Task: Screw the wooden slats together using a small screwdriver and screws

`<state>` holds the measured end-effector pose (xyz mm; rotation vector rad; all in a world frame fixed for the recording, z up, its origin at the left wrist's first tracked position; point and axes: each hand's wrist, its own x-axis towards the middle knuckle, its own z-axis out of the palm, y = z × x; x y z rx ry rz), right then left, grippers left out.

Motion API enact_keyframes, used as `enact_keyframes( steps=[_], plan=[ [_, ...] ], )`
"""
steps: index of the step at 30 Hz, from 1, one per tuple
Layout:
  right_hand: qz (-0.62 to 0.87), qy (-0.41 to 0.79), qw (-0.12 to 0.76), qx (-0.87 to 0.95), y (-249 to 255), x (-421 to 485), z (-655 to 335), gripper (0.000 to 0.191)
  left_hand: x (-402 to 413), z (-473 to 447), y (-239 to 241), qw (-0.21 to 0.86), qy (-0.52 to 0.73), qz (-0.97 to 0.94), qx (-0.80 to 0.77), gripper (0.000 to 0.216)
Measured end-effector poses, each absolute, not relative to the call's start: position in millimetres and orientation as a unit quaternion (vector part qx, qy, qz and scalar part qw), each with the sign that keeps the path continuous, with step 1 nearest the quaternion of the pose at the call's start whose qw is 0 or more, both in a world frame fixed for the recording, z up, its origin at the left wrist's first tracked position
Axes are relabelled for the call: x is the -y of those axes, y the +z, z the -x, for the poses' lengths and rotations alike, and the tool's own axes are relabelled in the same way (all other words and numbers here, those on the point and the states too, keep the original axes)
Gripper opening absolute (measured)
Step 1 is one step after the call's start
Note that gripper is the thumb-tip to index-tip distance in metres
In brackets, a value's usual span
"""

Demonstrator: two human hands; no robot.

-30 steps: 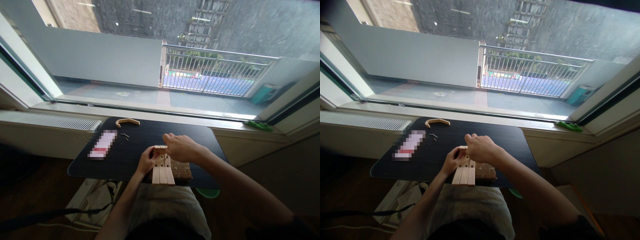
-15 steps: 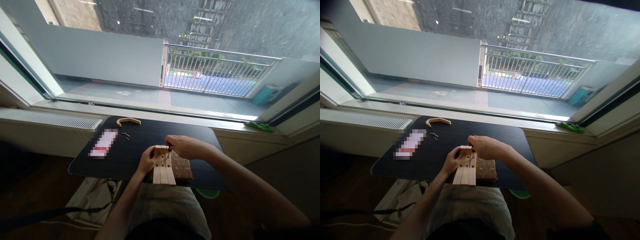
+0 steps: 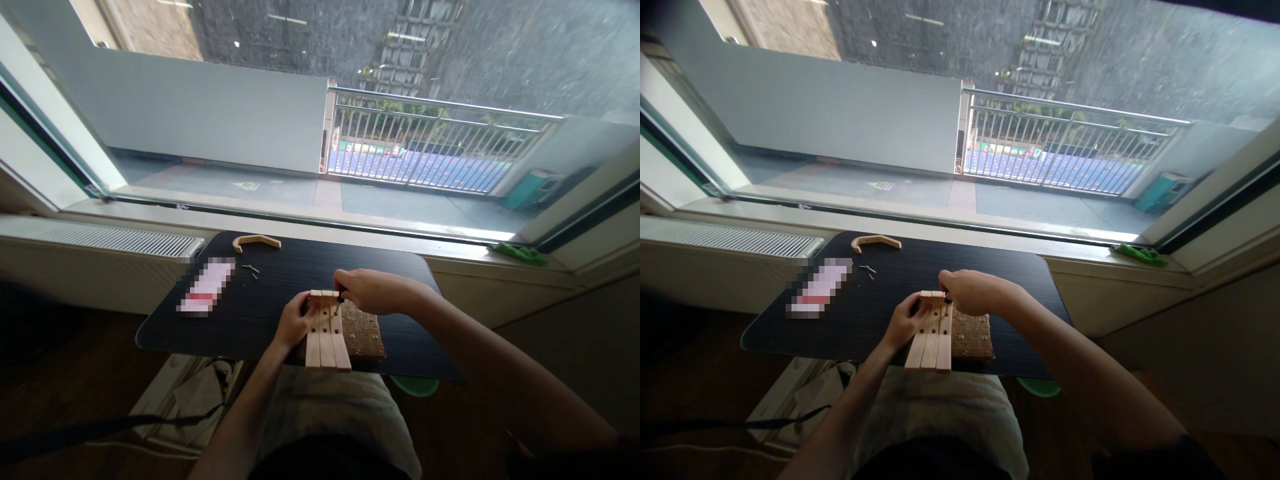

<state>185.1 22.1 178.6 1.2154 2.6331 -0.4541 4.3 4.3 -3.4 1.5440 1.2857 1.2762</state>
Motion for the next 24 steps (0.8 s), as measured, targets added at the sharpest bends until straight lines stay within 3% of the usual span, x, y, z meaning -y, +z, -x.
enact_keyframes(
  steps=[24],
  plan=[
    [-0.440, -0.112, 0.138, -0.880, 182.6, -19.9, -175.4, 0.019, -5.3, -4.9, -4.7, 0.360, 0.500, -0.611, -0.497, 0.020]
  ],
)
